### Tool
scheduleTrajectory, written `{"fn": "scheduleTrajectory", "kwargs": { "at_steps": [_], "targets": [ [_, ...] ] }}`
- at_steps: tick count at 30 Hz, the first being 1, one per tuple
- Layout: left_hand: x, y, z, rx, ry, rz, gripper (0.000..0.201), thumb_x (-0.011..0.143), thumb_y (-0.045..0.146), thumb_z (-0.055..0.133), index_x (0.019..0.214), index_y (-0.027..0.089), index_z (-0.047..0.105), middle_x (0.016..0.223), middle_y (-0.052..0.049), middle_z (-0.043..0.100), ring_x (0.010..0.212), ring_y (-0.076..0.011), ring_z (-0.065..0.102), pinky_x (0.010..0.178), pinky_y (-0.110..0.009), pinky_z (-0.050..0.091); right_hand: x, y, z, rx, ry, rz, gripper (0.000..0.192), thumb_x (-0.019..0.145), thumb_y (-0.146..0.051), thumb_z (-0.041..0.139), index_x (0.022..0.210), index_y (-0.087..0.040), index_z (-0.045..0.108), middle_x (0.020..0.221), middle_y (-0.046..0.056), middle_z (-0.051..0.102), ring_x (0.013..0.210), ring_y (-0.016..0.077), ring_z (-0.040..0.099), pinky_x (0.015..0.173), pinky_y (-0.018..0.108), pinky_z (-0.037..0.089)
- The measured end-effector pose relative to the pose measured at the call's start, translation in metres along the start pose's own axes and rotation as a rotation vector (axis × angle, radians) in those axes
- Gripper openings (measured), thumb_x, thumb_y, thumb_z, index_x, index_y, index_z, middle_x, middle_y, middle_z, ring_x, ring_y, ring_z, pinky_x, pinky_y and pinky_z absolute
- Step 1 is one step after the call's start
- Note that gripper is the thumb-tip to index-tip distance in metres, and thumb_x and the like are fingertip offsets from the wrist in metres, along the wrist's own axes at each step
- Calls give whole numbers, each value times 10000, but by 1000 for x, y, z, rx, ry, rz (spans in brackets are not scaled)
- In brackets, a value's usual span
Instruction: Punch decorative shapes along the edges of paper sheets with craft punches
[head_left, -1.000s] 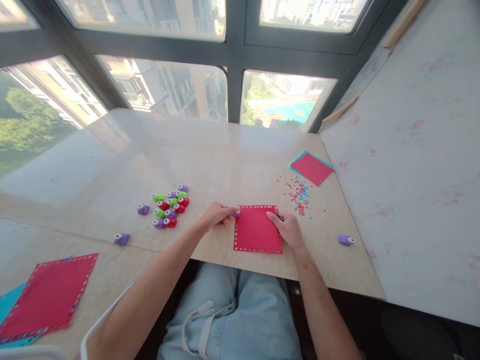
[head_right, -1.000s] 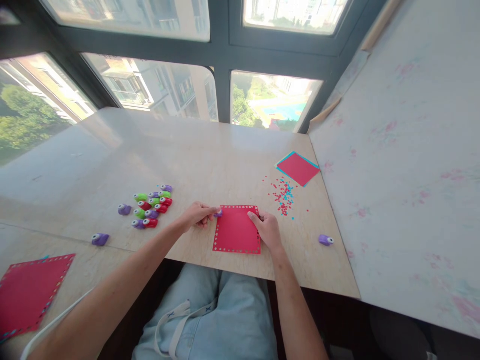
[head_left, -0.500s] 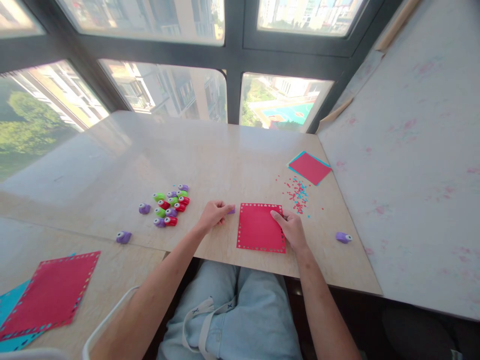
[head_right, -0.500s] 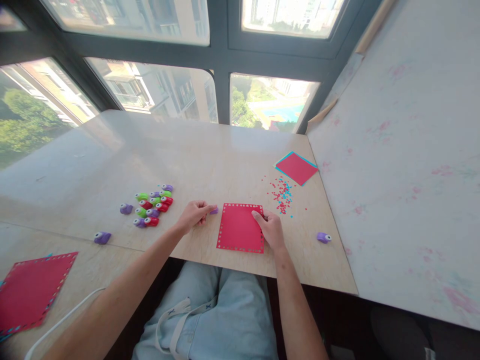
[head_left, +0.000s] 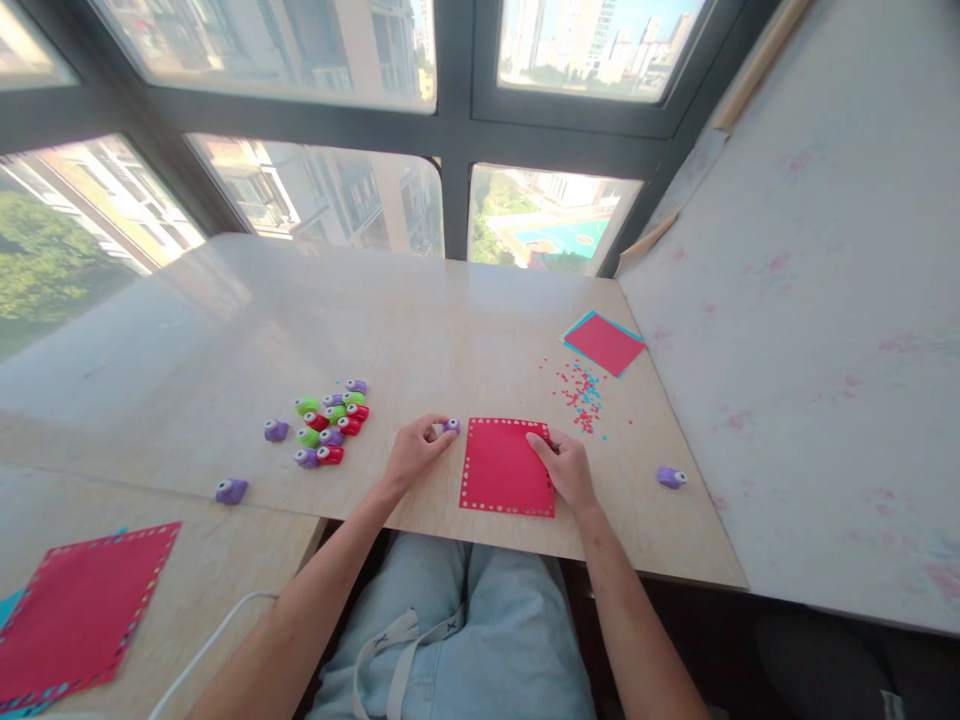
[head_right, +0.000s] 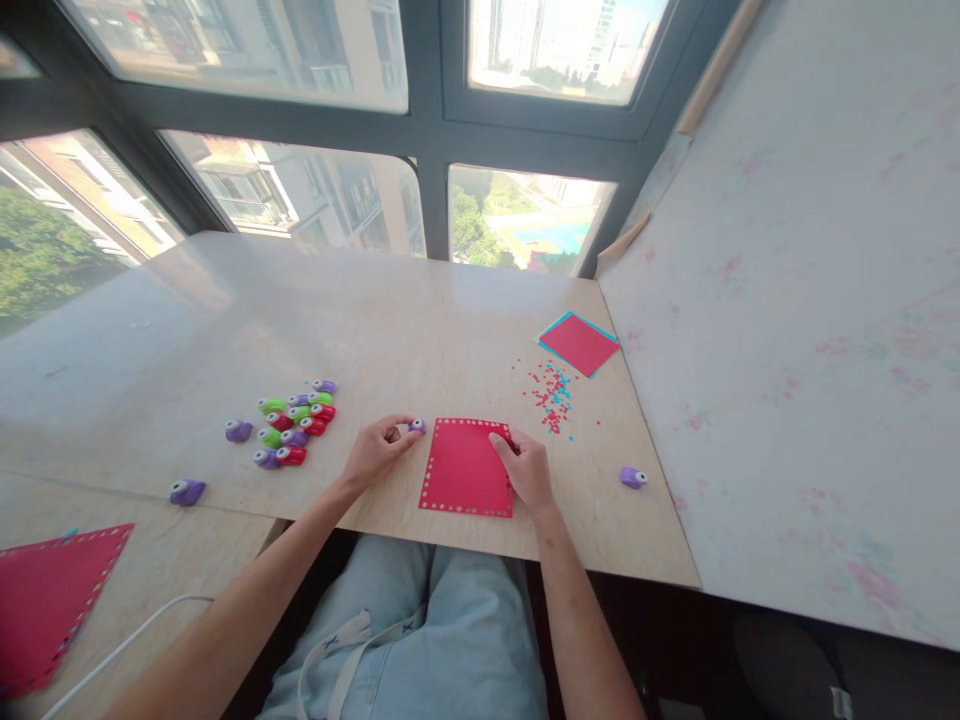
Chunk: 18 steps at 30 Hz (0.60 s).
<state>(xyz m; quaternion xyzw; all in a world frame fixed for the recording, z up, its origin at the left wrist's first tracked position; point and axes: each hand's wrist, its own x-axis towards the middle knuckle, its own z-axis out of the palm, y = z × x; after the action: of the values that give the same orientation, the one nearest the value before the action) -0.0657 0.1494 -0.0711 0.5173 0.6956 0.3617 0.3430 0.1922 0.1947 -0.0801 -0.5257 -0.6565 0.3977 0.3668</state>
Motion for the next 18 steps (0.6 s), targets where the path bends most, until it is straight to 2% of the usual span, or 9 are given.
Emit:
{"fn": "scheduleTrajectory", "kwargs": {
  "at_steps": [3, 5, 8, 11, 14, 18],
  "targets": [
    [-4, -2, 2, -57, 127, 27, 376, 758, 495, 633, 917, 156, 665, 468, 83, 417, 413, -92, 406, 434, -201, 287, -1, 2, 2, 0, 23, -17, 412, 865, -535, 558, 644, -189, 520, 587, -26, 475, 572, 137, 428, 524, 241, 328],
    [-6, -2, 1, -145, 208, -2, 369, 732, 487, 665, 891, 155, 652, 449, 89, 415, 392, -87, 400, 411, -196, 275, -1, 3, 3, 2, 26, -22, 408, 865, -534, 559, 650, -189, 529, 593, -24, 485, 577, 141, 436, 524, 242, 332],
    [-7, 1, -6, -427, 274, -133, 371, 701, 486, 702, 858, 163, 609, 439, 94, 428, 358, -86, 401, 359, -190, 248, -1, 4, 4, -7, 39, -36, 413, 862, -531, 568, 631, -193, 513, 584, -30, 468, 568, 135, 422, 519, 240, 329],
    [-7, 5, -15, -742, 335, -195, 344, 684, 452, 719, 703, 179, 511, 446, 99, 404, 353, -63, 378, 337, -172, 224, -1, 5, 5, -5, 43, -40, 412, 865, -529, 566, 627, -198, 500, 575, -35, 455, 561, 134, 417, 507, 237, 323],
    [-11, 15, -18, -859, 332, -172, 346, 670, 414, 740, 667, 173, 492, 455, 96, 407, 369, -47, 372, 345, -156, 224, -1, 5, 6, -9, 40, -49, 398, 872, -514, 560, 638, -196, 512, 582, -32, 465, 567, 135, 424, 513, 237, 327],
    [-19, 50, -2, -790, 203, -128, 329, 678, 424, 737, 811, 153, 608, 473, 77, 473, 384, -48, 376, 361, -152, 231, 1, 4, 6, -28, 62, -74, 386, 872, -486, 562, 628, -190, 521, 585, -30, 475, 568, 132, 422, 530, 241, 329]
  ]
}}
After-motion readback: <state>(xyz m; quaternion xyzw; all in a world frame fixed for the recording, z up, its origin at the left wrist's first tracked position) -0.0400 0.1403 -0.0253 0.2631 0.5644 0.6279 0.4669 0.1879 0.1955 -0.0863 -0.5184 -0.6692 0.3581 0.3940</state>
